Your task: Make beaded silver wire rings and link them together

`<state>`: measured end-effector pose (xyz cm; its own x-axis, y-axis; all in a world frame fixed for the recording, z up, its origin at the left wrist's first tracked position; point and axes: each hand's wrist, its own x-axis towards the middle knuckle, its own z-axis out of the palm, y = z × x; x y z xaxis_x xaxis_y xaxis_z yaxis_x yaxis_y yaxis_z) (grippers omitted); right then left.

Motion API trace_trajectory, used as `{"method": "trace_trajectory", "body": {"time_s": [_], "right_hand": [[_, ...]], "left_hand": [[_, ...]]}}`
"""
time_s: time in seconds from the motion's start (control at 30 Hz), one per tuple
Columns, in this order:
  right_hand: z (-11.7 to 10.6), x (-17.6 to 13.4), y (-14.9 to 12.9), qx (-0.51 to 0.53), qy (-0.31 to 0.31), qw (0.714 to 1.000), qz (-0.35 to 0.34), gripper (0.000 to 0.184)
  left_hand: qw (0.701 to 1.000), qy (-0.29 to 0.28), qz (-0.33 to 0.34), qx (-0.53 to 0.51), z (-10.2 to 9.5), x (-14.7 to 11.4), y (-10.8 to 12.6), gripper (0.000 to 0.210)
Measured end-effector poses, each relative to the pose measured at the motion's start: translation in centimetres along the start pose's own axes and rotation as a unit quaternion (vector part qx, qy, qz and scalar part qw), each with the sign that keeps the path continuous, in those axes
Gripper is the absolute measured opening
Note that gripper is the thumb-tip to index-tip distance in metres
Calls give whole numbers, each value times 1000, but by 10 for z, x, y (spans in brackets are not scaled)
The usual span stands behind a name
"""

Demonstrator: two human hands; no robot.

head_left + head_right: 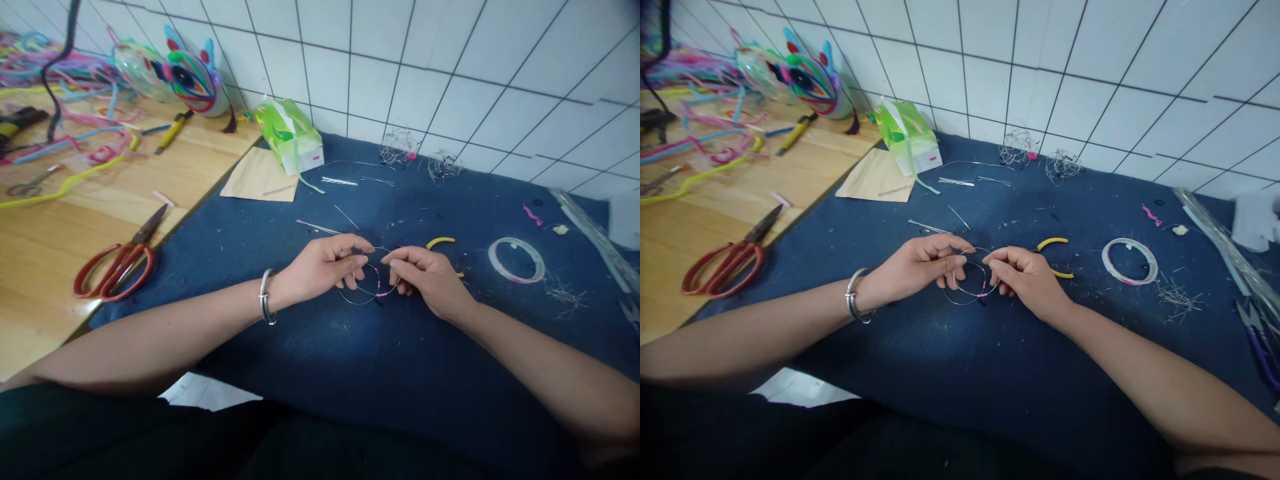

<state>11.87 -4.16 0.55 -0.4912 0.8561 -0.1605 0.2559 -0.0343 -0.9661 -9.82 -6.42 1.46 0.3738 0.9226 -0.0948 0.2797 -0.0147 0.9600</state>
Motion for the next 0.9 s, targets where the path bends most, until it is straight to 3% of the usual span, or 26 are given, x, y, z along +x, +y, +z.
{"method": "trace_trajectory", "body": {"time_s": [0.23,0.5,0.9], "right_hand": [[1,-1,-1,-9,10,1000,-2,21],[0,-3,-3,-48,-10,999,-18,21],[4,-8,-10,-117,-26,993,-21,22]], "left_hand": [[1000,0,7,26,-2,0,-1,27],[995,20,60,71,-2,-2,-3,25],[979,-7,103,178,-1,-6,6,20]]}}
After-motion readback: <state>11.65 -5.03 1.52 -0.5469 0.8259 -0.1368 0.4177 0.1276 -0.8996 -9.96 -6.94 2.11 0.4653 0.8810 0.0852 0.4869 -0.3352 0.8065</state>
